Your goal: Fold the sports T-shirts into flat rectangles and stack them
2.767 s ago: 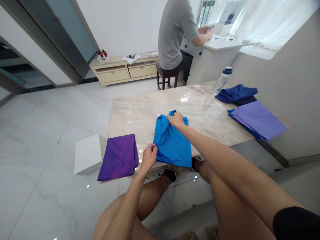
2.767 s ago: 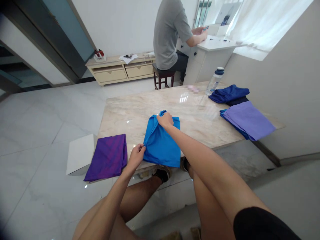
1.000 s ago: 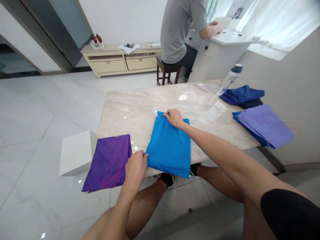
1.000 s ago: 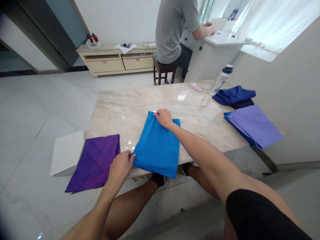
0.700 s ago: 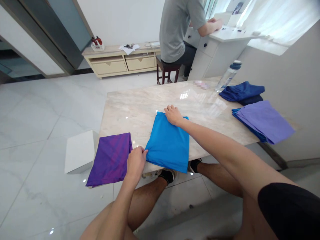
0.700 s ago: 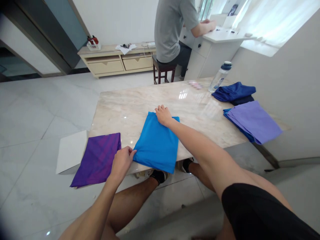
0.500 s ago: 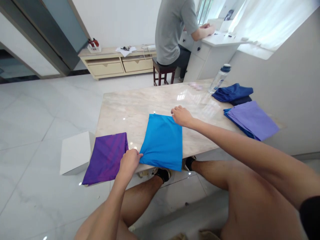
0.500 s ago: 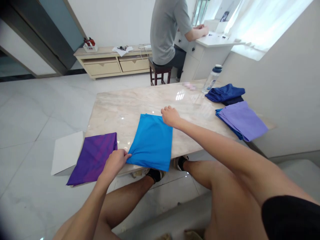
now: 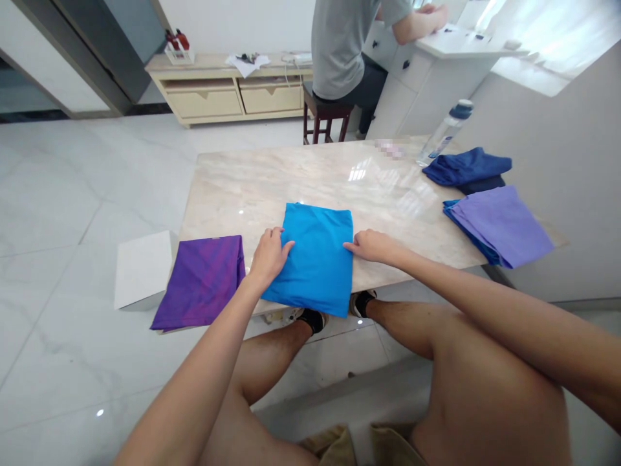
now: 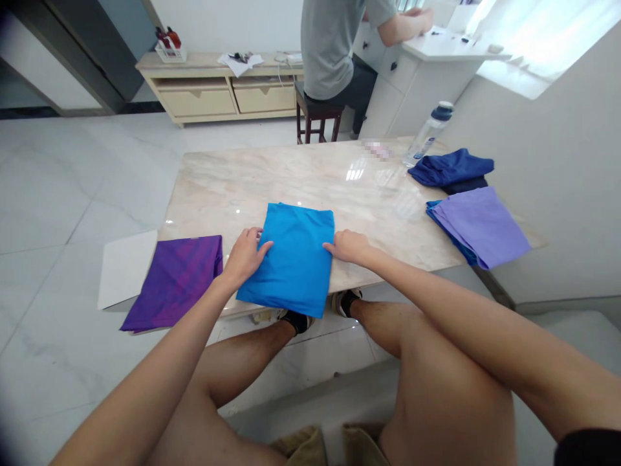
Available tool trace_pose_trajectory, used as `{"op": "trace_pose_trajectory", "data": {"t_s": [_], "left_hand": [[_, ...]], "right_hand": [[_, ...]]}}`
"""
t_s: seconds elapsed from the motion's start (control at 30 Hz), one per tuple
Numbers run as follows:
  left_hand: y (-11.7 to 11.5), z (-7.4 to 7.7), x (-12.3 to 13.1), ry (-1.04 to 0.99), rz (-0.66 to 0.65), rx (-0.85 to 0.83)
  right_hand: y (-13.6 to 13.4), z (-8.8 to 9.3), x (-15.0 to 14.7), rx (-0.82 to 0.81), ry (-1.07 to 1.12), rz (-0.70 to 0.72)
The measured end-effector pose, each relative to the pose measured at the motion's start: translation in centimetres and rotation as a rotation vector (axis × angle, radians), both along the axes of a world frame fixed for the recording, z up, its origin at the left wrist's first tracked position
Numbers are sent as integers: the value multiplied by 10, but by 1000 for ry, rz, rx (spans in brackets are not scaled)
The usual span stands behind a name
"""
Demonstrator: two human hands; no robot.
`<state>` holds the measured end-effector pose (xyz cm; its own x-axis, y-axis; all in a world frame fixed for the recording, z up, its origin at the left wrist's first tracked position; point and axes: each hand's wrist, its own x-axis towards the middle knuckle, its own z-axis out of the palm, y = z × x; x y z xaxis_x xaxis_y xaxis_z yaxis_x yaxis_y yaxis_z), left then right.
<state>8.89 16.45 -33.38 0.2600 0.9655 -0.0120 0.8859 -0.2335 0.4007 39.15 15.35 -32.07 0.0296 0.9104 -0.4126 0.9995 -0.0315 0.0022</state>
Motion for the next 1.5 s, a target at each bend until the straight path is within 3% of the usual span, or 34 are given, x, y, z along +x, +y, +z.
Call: {"op": "trace_pose_trajectory", "data": {"t_s": [0.1,0.23,0.37,0.47,0.67,0.83,0.93,1.07,1.2,1.3,1.4,1.5], "left_hand": [[3,1,10,51,31,-10],[-6,16,9,215,168,-139],[-16,32,8,346,194,-267],[-23,34,12,372,190,-261],[-26,20,7,349,134,-116],[-27,19,0,321,155,-140],[-30,25,2,316,159,-194],[-32,30,1,315,142,-247],[-31,28,-6,322,130,-271],[-31,24,-12,314,108,-286],[-30,21,-16,297,96,-281],[-28,20,-19,299,95,-269]], "right_hand": [[16,-3,3,128,64,2],[57,-6,8,309,137,97],[94,-10,5,300,143,77],[105,-13,2,259,115,77],[103,-13,12,360,132,38],[103,-12,15,330,63,-47],[115,-12,-1,394,131,21],[134,-15,-37,365,188,127],[146,-22,-64,334,165,128],[146,-20,-71,416,135,91],[129,-4,-71,473,147,291],[90,13,-74,367,179,540]]}}
